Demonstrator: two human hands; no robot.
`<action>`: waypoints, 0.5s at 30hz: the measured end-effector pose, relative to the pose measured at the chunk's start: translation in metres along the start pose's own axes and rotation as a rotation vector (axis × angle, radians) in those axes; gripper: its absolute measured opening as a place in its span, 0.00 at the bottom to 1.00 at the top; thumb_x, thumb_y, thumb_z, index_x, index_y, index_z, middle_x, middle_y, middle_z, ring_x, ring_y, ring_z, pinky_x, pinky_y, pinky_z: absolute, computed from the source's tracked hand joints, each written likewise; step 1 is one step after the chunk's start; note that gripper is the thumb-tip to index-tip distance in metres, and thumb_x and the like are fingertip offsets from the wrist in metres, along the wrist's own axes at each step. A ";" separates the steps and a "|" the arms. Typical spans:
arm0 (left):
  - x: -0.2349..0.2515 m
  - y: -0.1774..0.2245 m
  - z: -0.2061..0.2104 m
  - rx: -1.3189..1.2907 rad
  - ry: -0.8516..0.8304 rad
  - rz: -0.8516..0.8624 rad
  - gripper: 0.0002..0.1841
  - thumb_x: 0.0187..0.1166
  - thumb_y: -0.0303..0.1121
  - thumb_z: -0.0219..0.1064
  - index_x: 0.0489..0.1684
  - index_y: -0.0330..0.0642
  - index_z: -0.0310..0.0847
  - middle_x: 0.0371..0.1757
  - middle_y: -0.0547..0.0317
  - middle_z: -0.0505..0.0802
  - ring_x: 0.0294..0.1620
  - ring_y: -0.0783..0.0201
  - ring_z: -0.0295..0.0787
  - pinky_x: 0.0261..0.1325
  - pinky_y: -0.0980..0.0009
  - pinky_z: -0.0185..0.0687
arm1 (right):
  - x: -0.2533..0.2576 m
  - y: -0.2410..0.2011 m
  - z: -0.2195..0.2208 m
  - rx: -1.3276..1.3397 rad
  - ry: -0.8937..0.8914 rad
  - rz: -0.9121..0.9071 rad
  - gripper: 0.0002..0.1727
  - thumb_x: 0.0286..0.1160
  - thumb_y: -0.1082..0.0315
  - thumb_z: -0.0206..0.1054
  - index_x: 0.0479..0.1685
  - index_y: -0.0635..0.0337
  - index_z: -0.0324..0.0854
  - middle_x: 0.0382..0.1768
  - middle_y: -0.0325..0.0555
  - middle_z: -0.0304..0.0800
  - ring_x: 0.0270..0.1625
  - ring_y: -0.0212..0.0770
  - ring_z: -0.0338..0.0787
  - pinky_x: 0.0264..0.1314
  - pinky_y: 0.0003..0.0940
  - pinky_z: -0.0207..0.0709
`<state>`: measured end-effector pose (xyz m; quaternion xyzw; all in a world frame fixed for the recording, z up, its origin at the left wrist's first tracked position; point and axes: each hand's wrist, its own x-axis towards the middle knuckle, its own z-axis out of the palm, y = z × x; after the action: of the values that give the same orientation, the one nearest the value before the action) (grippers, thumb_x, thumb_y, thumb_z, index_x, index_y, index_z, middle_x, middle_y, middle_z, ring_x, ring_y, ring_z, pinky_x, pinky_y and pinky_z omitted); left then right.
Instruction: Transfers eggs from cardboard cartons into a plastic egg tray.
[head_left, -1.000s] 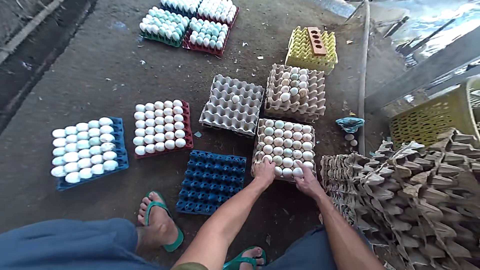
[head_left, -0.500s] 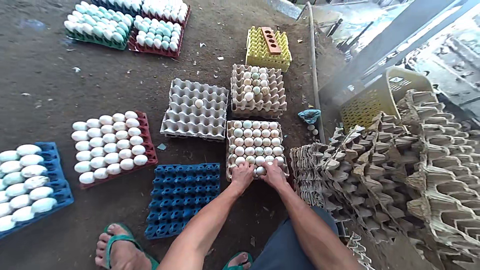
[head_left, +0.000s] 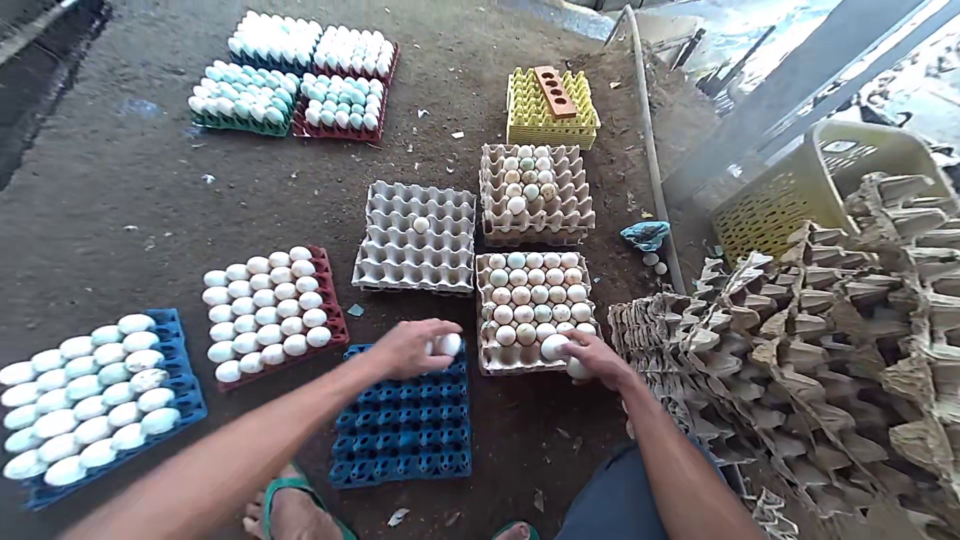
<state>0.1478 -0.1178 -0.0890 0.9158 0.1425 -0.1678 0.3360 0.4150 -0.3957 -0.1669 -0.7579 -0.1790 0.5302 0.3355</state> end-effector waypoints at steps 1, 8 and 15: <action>-0.016 -0.016 -0.016 0.020 0.005 -0.030 0.29 0.76 0.45 0.72 0.76 0.44 0.78 0.67 0.43 0.89 0.66 0.43 0.87 0.70 0.38 0.76 | -0.006 -0.004 0.001 0.084 -0.054 -0.019 0.25 0.81 0.53 0.63 0.72 0.55 0.76 0.57 0.58 0.85 0.47 0.54 0.91 0.40 0.54 0.87; -0.109 -0.111 -0.060 -0.046 0.121 -0.318 0.30 0.77 0.51 0.73 0.74 0.45 0.76 0.57 0.45 0.91 0.59 0.47 0.89 0.66 0.41 0.79 | -0.016 -0.045 0.055 0.348 -0.286 -0.104 0.52 0.42 0.22 0.76 0.65 0.49 0.74 0.39 0.45 0.91 0.29 0.41 0.92 0.23 0.36 0.86; -0.109 -0.165 0.030 -0.585 0.184 -0.353 0.32 0.79 0.45 0.68 0.78 0.39 0.67 0.58 0.40 0.88 0.48 0.51 0.91 0.56 0.48 0.87 | -0.022 -0.056 0.148 0.491 -0.305 0.017 0.54 0.43 0.19 0.75 0.65 0.51 0.73 0.41 0.43 0.92 0.30 0.39 0.92 0.23 0.33 0.85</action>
<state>-0.0185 -0.0327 -0.1602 0.7533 0.3703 -0.0923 0.5357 0.2750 -0.3227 -0.1440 -0.5668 -0.0873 0.6684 0.4736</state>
